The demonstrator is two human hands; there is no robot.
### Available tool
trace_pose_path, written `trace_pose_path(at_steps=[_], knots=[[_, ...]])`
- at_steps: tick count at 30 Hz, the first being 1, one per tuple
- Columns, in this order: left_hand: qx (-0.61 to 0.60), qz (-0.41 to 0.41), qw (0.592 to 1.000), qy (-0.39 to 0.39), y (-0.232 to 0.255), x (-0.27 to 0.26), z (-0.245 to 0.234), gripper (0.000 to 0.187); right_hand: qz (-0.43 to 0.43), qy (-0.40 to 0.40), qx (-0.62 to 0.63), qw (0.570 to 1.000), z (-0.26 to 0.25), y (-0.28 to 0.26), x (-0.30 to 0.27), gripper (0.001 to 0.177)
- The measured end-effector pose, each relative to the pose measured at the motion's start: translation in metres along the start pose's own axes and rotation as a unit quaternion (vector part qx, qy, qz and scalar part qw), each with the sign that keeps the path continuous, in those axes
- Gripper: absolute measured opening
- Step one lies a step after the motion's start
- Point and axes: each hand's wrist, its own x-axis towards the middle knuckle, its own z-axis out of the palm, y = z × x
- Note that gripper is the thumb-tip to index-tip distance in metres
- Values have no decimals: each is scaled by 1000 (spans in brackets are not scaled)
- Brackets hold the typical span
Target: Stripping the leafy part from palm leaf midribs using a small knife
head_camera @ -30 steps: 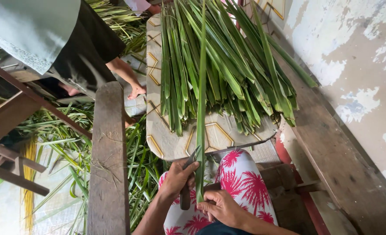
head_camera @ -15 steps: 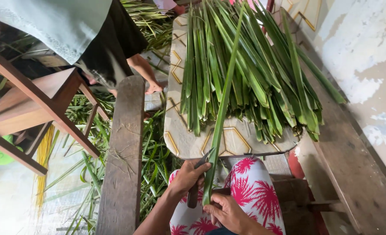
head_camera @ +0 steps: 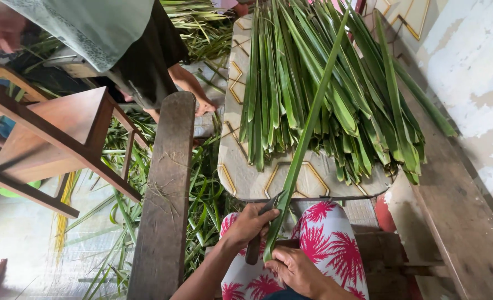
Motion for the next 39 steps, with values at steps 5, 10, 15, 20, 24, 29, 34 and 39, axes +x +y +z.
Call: trace_pose_path(at_steps=[5,10,15,20,24,29,34,39], knots=[[-24,-18,1000,7,6,-6,-1,15,220,-8,89,971,1,-7,0,18],[7,-22,1000,13,3,-4,-1,13,288,40,217,932,1,-4,4,11],[34,-16,999,7,4,-5,-1,15,284,74,253,922,-2,-4,11,20],[64,15,998,-5,1,-2,-3,12,279,91,292,910,-3,-12,14,21],[73,29,997,-15,4,-4,-2,17,258,101,259,925,0,-6,14,21],[40,2,999,-34,4,-4,-7,12,203,109,195,954,-3,16,13,22],[42,35,998,-25,3,-3,-9,11,191,102,163,963,-6,5,15,17],[45,28,999,3,6,-6,-5,8,209,122,276,930,-2,1,18,14]])
